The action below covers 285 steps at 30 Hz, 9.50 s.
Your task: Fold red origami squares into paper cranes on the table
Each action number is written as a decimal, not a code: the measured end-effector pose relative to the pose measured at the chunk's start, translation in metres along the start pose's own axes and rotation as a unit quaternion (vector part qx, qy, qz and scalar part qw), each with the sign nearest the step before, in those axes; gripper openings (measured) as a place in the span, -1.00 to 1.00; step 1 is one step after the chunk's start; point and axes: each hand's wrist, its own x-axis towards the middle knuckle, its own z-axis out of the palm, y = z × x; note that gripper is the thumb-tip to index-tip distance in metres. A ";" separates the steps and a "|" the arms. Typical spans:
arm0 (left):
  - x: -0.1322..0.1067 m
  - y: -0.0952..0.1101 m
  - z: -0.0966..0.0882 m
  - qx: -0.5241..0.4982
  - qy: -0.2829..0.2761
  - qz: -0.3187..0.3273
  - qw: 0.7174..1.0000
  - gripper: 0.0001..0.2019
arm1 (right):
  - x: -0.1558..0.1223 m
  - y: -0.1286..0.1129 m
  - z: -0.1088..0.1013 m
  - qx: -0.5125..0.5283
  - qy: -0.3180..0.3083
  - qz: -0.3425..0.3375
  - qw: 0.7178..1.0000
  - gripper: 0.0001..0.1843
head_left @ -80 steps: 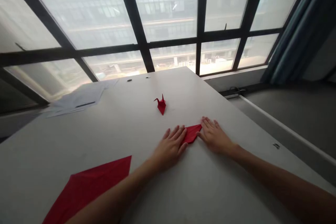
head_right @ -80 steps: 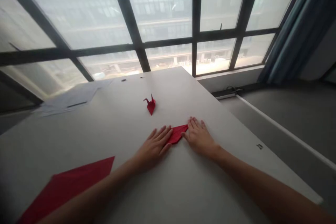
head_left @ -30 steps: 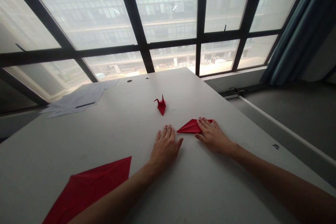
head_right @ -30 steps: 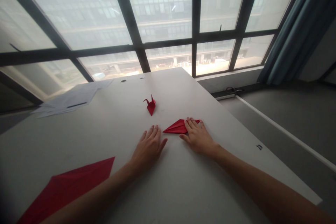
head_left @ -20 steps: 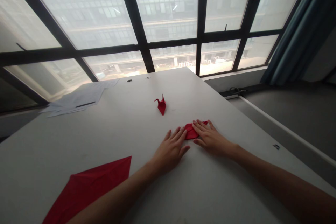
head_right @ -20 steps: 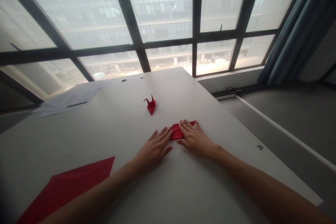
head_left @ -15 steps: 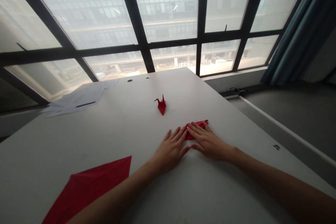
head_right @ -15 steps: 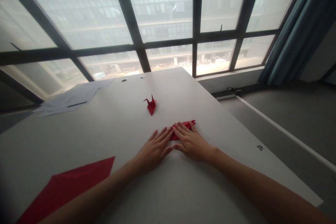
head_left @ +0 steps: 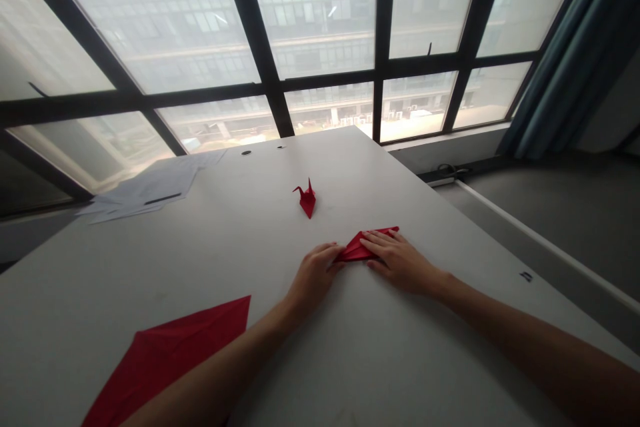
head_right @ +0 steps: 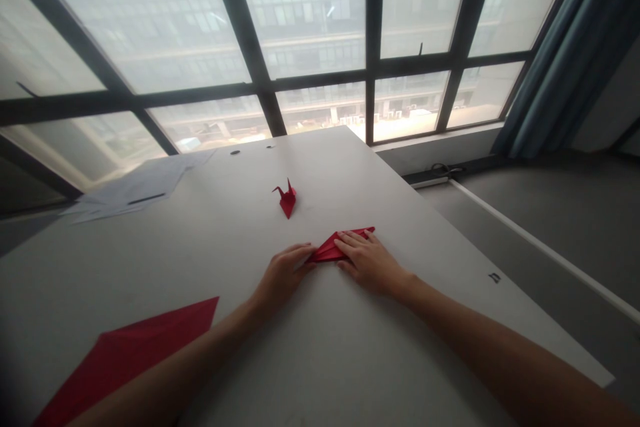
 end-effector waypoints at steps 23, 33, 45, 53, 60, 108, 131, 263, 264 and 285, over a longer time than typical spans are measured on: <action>0.004 0.010 -0.010 0.041 0.042 0.018 0.998 -0.87 | 0.004 0.003 -0.001 0.012 0.073 0.014 0.997 -0.59; 0.004 0.009 -0.011 0.081 0.077 0.008 0.994 -0.89 | 0.003 0.003 -0.002 0.014 0.069 0.009 0.997 -0.58; 0.003 0.012 -0.013 0.034 0.152 -0.026 0.987 -0.81 | 0.000 0.008 -0.003 -0.005 0.061 0.013 0.998 -0.55; -0.004 0.014 -0.002 0.130 -0.137 0.087 0.978 -0.40 | -0.005 -0.006 0.002 -0.042 0.016 -0.032 0.998 -0.43; -0.005 0.010 0.003 0.196 -0.195 0.100 0.956 -0.36 | -0.005 0.002 0.007 -0.022 -0.029 -0.009 0.999 -0.34; -0.006 0.014 0.000 0.216 -0.011 0.012 0.976 -0.63 | -0.008 -0.017 -0.014 -0.002 0.047 -0.029 0.998 -0.64; -0.002 0.025 -0.007 0.138 -0.095 0.048 0.985 -0.61 | -0.007 -0.013 -0.020 0.074 0.029 -0.090 0.993 -0.70; -0.003 0.026 -0.007 0.124 -0.130 0.113 0.977 -0.64 | -0.003 0.005 -0.005 0.095 0.108 0.025 0.989 -0.61; -0.004 0.026 -0.007 0.124 -0.134 0.114 0.976 -0.63 | -0.002 0.009 -0.005 0.100 0.104 0.016 0.989 -0.63; -0.002 0.028 -0.008 0.116 -0.162 0.127 0.972 -0.61 | 0.006 0.034 -0.008 0.189 0.084 -0.046 0.977 -0.84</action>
